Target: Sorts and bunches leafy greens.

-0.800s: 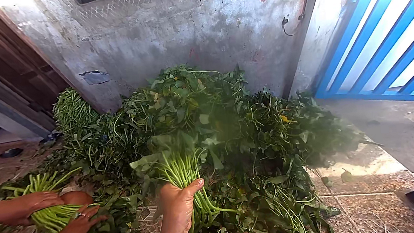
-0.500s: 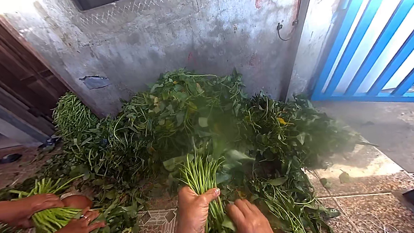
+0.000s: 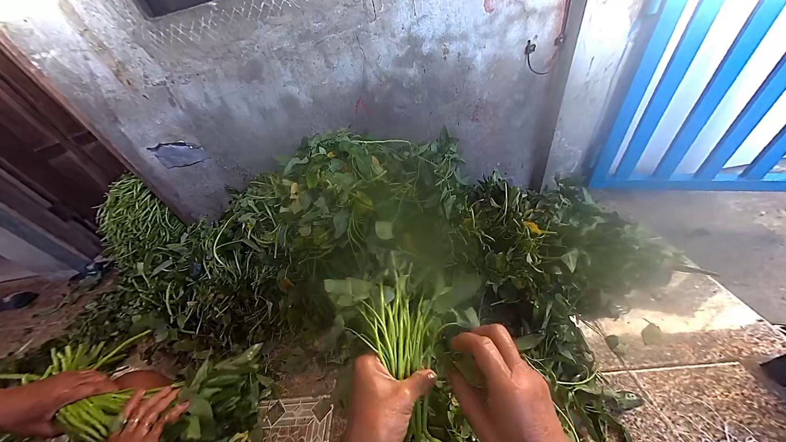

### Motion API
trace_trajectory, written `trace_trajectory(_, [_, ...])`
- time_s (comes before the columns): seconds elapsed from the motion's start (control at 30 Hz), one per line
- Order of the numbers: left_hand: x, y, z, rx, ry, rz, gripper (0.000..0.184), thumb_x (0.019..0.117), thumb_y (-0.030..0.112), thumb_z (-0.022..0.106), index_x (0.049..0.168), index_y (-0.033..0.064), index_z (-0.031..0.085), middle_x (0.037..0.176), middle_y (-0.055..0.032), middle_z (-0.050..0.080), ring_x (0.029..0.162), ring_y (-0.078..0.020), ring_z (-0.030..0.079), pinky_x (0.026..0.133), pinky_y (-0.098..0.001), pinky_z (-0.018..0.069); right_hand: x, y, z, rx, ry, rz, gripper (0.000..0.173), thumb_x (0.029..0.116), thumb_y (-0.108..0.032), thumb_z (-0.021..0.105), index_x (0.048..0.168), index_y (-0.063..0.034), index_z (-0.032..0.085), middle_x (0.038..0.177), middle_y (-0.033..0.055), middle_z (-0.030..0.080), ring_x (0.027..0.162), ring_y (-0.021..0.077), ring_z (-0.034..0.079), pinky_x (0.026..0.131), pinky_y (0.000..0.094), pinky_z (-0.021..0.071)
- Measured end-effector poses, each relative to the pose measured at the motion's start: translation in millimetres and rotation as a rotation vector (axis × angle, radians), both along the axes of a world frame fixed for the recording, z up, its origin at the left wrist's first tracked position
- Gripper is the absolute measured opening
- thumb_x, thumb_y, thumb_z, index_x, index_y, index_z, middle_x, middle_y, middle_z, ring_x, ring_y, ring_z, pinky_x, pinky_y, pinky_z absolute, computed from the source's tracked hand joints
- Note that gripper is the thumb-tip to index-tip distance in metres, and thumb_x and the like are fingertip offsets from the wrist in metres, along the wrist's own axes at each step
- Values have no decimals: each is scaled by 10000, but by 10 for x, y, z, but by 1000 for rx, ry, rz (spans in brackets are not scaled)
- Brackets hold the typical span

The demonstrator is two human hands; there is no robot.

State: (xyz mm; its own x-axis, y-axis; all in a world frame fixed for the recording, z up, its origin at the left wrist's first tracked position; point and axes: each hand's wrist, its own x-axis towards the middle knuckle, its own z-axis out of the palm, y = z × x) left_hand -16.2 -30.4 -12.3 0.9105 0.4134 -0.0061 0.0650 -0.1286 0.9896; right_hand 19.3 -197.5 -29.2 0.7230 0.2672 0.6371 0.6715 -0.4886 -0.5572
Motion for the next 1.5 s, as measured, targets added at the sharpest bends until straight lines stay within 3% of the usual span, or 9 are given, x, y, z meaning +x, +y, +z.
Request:
trace_trajectory(0.1, [-13,-35,-42,48,-61,-68,333,642,65,896,911,27,703,797,-50,746,747,-144,740,700,-315,643,133,83,-22,-91,-48,101,148,931,-191,637,1047,-152,722,1150,38,703,1052,165,693,772,315,617])
trace_trajectory(0.43, [-39,-16,-72,112,38,-202,344,655,76,878,943,51,691,809,-25,741,753,-120,733,706,-307,633,618,-124,148,-347,602,242,263,999,-296,529,1020,-100,703,934,75,691,906,244,679,816,502,546])
trace_trajectory(0.67, [-50,-12,-16,-5,4,-200,364,643,-23,865,959,9,686,828,-77,750,752,-165,743,713,-316,641,864,-162,97,-610,671,-188,259,991,-166,581,1219,-74,663,1186,162,692,1129,363,666,906,578,537])
trace_trajectory(0.83, [-48,26,8,-56,-33,-130,371,635,-44,868,957,-16,687,829,-110,751,748,-194,747,707,-337,647,924,-324,-214,-713,833,-140,274,1019,-167,542,1196,-33,702,1241,224,677,1193,420,633,954,631,504])
trace_trajectory(0.93, [-5,23,21,-83,-88,80,386,627,-45,871,964,-40,683,832,-129,749,757,-209,749,705,-351,652,882,-340,-532,-816,972,-107,346,998,-170,560,1262,35,648,1456,287,498,1321,506,502,979,663,498])
trace_trajectory(1.03, [38,56,85,-350,28,256,364,722,-140,813,1039,-108,636,878,-213,731,748,-279,739,684,-400,648,741,-331,-881,-548,927,-82,427,1006,-221,558,1399,-60,605,1485,235,496,1275,433,569,1016,579,513])
trace_trajectory(1.2, [18,98,162,-673,225,298,277,877,-92,685,1125,-62,565,831,-202,680,679,-308,705,630,-502,636,264,-196,-1559,-238,1099,173,396,1001,-271,605,1313,-31,652,1294,205,664,1203,331,648,1062,525,497])
trace_trajectory(1.4, [-5,376,248,-662,-5,419,188,933,-47,621,1115,-50,576,830,-186,684,697,-306,711,678,-521,640,237,-735,-2379,-347,1039,-704,558,948,-192,614,1469,-20,515,1482,304,486,1347,504,490,1020,670,453])
trace_trajectory(1.5, [-2,412,280,-685,71,398,215,939,-49,605,1154,-54,598,834,-183,679,684,-301,705,668,-507,637,343,-972,-2334,-436,1284,-614,405,1042,-320,489,1341,-99,650,1374,208,633,1308,402,575,1054,663,413])
